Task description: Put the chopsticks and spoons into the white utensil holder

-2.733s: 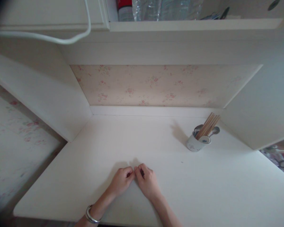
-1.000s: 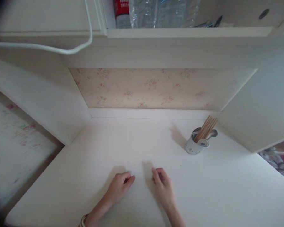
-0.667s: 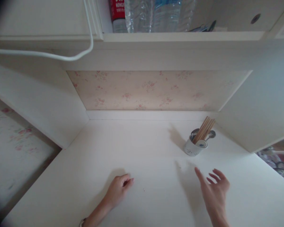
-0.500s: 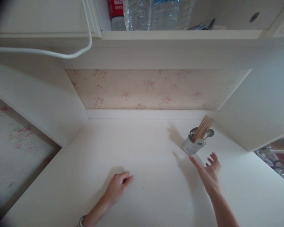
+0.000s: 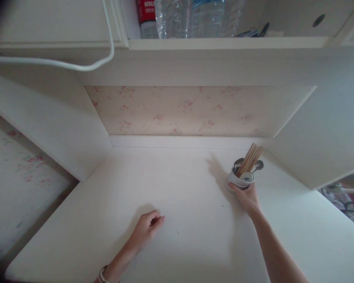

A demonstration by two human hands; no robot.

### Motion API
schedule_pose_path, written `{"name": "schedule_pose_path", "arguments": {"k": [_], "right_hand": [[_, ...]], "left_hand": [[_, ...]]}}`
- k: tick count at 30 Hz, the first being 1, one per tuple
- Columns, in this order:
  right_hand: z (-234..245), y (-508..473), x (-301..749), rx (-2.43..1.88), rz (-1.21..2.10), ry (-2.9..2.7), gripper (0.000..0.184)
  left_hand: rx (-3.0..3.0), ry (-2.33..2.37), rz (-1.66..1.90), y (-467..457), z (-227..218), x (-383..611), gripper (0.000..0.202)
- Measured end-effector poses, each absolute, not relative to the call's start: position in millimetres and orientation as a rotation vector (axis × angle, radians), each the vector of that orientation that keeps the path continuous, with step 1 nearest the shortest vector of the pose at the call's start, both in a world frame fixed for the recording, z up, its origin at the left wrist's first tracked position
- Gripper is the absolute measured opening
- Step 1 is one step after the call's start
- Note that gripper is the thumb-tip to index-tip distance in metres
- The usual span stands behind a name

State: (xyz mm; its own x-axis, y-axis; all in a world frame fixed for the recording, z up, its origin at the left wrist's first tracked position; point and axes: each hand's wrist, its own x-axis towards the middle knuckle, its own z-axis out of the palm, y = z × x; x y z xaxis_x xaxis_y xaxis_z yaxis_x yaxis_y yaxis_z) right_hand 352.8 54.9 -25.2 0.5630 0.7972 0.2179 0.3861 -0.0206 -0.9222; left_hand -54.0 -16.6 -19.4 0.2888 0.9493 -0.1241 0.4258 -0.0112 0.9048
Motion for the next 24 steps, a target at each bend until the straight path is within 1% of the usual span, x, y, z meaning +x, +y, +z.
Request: {"name": "schedule_pose_path", "arguments": {"k": [3,4,7,9,11,13,16,19,24], "right_hand": [[-18.3,40.3,328.8,-1.620,0.635,-1.035,0.064],[-15.1,33.6,316.7,-1.607,0.702,-1.048,0.065],[-2.9,9.7,270.8,-1.520,0.952,-1.116,0.065],[6.7,-6.4,236.9,-1.412,1.118,-1.194,0.062],[16.3,-20.0,205.0,-1.281,1.341,-1.277,0.061],[24.5,-29.6,178.3,-1.129,1.561,-1.334,0.064],[31.7,-37.0,151.2,-0.923,1.813,-1.343,0.065],[30.8,-39.8,138.3,-0.828,2.048,-1.204,0.060],[16.3,-44.0,133.2,-0.828,2.301,-0.972,0.062]], "left_hand": [[1.359,1.151,0.817,-13.9,-15.3,-57.3,0.032],[1.272,1.095,0.857,-12.6,-14.1,-57.7,0.033],[1.054,0.904,0.954,-7.7,-10.2,-54.1,0.053],[0.938,0.763,1.003,-3.7,-6.0,-48.1,0.063],[0.813,0.630,1.067,0.4,-0.2,-41.5,0.068],[0.683,0.503,1.121,3.6,5.8,-36.9,0.072],[0.504,0.401,1.134,4.1,11.2,-36.3,0.076],[0.347,0.422,1.130,-0.5,12.1,-39.9,0.072],[0.156,0.573,1.224,-5.5,14.1,-44.8,0.055]]}}
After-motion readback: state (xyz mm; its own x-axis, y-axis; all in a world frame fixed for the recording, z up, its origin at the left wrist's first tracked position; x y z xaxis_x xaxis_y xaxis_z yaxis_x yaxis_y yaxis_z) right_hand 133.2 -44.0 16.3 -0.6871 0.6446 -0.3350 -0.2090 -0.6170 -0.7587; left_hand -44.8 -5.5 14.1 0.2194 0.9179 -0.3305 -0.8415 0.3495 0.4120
